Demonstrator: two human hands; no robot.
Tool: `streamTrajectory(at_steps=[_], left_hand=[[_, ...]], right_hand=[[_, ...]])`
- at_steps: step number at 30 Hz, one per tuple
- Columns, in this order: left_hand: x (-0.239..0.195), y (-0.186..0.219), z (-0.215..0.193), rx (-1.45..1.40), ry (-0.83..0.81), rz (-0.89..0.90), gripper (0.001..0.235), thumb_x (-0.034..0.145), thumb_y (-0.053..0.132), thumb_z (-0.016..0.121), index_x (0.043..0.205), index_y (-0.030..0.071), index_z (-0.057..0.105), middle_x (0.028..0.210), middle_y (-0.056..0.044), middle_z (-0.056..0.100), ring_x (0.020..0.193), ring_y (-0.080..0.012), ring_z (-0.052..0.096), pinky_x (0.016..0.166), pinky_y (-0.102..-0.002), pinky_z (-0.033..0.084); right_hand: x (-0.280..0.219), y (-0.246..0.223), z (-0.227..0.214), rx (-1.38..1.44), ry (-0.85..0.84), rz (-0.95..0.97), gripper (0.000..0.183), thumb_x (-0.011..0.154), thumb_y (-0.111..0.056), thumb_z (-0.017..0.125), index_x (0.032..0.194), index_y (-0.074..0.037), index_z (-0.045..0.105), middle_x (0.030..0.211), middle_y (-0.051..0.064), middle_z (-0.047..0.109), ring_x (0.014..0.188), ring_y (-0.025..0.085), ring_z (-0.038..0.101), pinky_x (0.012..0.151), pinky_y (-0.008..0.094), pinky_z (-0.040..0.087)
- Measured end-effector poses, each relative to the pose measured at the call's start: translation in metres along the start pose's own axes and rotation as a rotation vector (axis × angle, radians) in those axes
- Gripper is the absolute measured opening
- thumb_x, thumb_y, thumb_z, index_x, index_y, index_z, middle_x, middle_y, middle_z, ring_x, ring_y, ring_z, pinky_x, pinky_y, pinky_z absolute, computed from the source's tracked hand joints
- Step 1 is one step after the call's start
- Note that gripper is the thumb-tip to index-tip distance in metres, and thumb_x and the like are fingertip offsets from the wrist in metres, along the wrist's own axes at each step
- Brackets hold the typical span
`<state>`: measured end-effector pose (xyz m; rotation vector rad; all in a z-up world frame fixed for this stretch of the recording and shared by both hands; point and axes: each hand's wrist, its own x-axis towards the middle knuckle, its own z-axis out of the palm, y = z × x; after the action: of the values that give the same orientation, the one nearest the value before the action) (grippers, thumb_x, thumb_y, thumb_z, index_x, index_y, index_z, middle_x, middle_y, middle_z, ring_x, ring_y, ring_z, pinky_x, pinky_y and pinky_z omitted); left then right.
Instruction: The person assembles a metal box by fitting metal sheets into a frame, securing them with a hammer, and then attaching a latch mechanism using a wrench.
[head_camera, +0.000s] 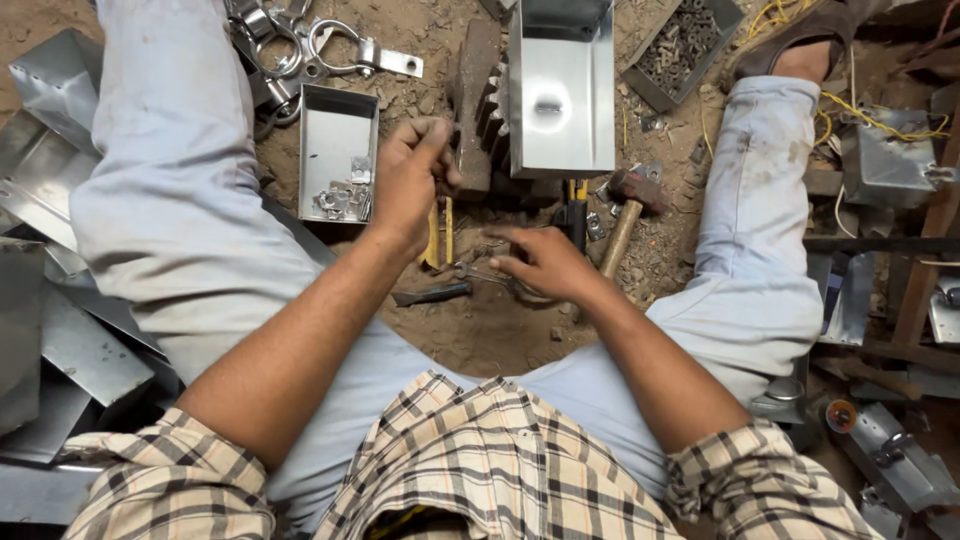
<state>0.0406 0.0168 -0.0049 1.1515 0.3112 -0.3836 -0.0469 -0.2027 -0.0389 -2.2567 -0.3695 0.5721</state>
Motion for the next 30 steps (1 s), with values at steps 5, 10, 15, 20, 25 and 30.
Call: streamTrajectory(at_steps=[5, 10, 15, 20, 25, 30], left_hand=[[0.004, -0.007, -0.005, -0.039, -0.07, 0.084, 0.025, 0.107, 0.033, 0.06, 0.093, 0.013, 0.058, 0.07, 0.003, 0.056, 0.063, -0.0104, 0.06, 0.058, -0.027, 0.048], [0.003, -0.002, -0.009, -0.054, -0.046, 0.039, 0.029, 0.106, 0.04, 0.057, 0.091, 0.016, 0.059, 0.069, 0.004, 0.054, 0.064, -0.008, 0.06, 0.06, -0.027, 0.05], [0.005, -0.014, -0.01, 0.102, -0.155, -0.115, 0.029, 0.103, 0.036, 0.059, 0.087, 0.013, 0.062, 0.073, 0.001, 0.063, 0.065, -0.0111, 0.062, 0.06, -0.027, 0.048], [0.002, -0.012, -0.008, 0.481, -0.335, 0.048, 0.027, 0.1, 0.033, 0.063, 0.095, 0.007, 0.07, 0.086, -0.003, 0.071, 0.079, -0.0138, 0.065, 0.073, -0.03, 0.054], [0.044, 0.036, -0.017, 1.249, -0.377, 0.14, 0.034, 0.094, 0.045, 0.067, 0.106, 0.014, 0.076, 0.1, -0.009, 0.074, 0.092, -0.0246, 0.07, 0.085, -0.043, 0.055], [0.138, 0.062, -0.066, 1.522, -0.118, 0.175, 0.041, 0.09, 0.044, 0.072, 0.121, 0.016, 0.071, 0.114, -0.019, 0.07, 0.107, -0.0396, 0.066, 0.091, -0.052, 0.053]], right_hand=[[0.002, 0.046, 0.047, -0.161, -0.18, 0.032, 0.038, 0.087, -0.029, 0.075, 0.12, -0.011, 0.072, 0.108, 0.018, 0.074, 0.094, 0.038, 0.072, 0.085, 0.049, 0.057], [0.011, 0.092, 0.107, -0.63, -0.188, 0.092, 0.013, 0.084, -0.01, 0.065, 0.093, -0.009, 0.075, 0.094, 0.018, 0.073, 0.087, 0.038, 0.072, 0.076, 0.048, 0.059], [0.023, 0.121, 0.146, -0.766, -0.058, 0.082, 0.014, 0.085, -0.013, 0.062, 0.091, -0.01, 0.075, 0.091, 0.014, 0.075, 0.083, 0.032, 0.075, 0.067, 0.046, 0.061], [0.021, 0.132, 0.154, -0.773, -0.052, 0.036, 0.014, 0.08, -0.014, 0.064, 0.083, -0.011, 0.077, 0.093, 0.01, 0.075, 0.084, 0.031, 0.075, 0.065, 0.045, 0.061], [0.019, 0.132, 0.158, -0.701, -0.098, 0.144, 0.016, 0.087, -0.017, 0.06, 0.083, -0.013, 0.076, 0.089, 0.012, 0.075, 0.08, 0.031, 0.075, 0.063, 0.046, 0.061], [0.016, 0.133, 0.153, -0.75, -0.021, 0.06, 0.016, 0.084, -0.018, 0.06, 0.077, -0.012, 0.074, 0.089, 0.013, 0.075, 0.08, 0.032, 0.074, 0.065, 0.046, 0.06]])
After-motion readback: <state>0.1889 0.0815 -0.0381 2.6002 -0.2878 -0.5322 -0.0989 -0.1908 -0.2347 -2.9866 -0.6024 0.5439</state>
